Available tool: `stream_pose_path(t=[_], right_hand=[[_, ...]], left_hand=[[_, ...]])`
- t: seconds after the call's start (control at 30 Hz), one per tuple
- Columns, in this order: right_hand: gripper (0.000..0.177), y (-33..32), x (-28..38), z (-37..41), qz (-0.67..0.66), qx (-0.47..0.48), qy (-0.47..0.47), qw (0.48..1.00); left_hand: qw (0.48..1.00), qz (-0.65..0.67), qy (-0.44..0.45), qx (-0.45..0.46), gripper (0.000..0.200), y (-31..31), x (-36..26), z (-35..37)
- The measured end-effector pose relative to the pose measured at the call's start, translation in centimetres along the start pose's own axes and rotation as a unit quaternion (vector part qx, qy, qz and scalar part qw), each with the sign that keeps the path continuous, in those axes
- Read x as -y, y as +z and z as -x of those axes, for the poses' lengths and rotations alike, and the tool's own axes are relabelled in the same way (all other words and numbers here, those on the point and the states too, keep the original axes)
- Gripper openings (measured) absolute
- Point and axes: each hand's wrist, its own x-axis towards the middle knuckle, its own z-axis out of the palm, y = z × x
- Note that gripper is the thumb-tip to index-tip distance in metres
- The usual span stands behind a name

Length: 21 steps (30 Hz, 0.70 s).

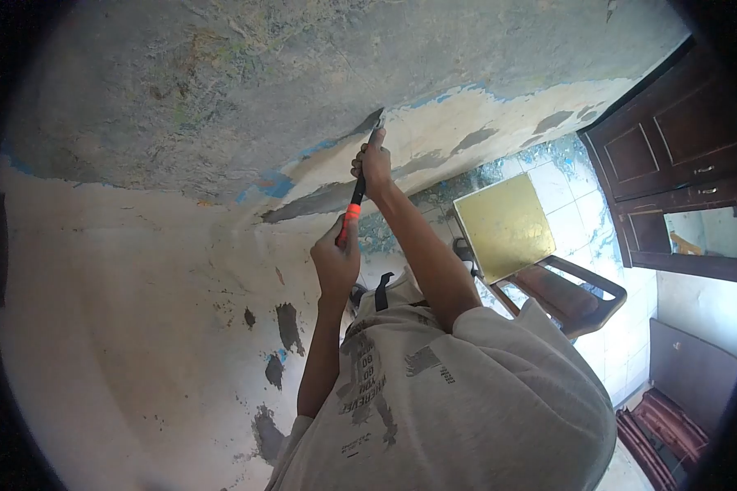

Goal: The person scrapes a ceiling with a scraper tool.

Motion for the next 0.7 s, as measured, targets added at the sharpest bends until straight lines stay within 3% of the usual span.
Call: stream_pose_path(t=[0.07, 0.17, 0.3, 0.4, 0.53, 0.63, 0.7], right_hand=[[0.059, 1.0, -1.5, 1.0, 0.043, -0.014, -0.008, 0.999], [0.059, 2.3, -2.0, 1.6, 0.065, -0.028, -0.014, 0.997], [0.058, 0.3, 0.0, 0.2, 0.016, -0.016, -0.011, 1.0], [0.058, 0.9, -0.6, 1.3, 0.049, -0.022, -0.008, 0.999], [0.058, 2.2, -1.4, 2.0, 0.026, -0.014, -0.01, 1.0], [0.057, -0.1, 0.7, 0.0, 0.005, -0.025, -0.013, 1.0], [0.058, -0.2, 0.5, -0.1, 0.018, -0.012, -0.011, 1.0]], left_hand=[[0.998, 0.057, -0.016, -0.033, 0.034, -0.3, 0.1, 1.1], [0.997, 0.042, -0.059, -0.006, 0.035, -2.1, 0.0, 1.2], [1.0, -0.007, 0.014, 0.005, 0.035, 0.3, 0.2, 0.1], [0.997, 0.062, -0.026, -0.024, 0.036, 0.4, 0.6, 1.2], [0.998, 0.038, -0.058, 0.007, 0.038, -1.6, 0.2, 1.1], [1.0, -0.007, -0.003, 0.029, 0.038, 0.4, -0.6, -0.2], [0.999, 0.038, -0.019, 0.015, 0.037, 0.5, -0.2, 0.3]])
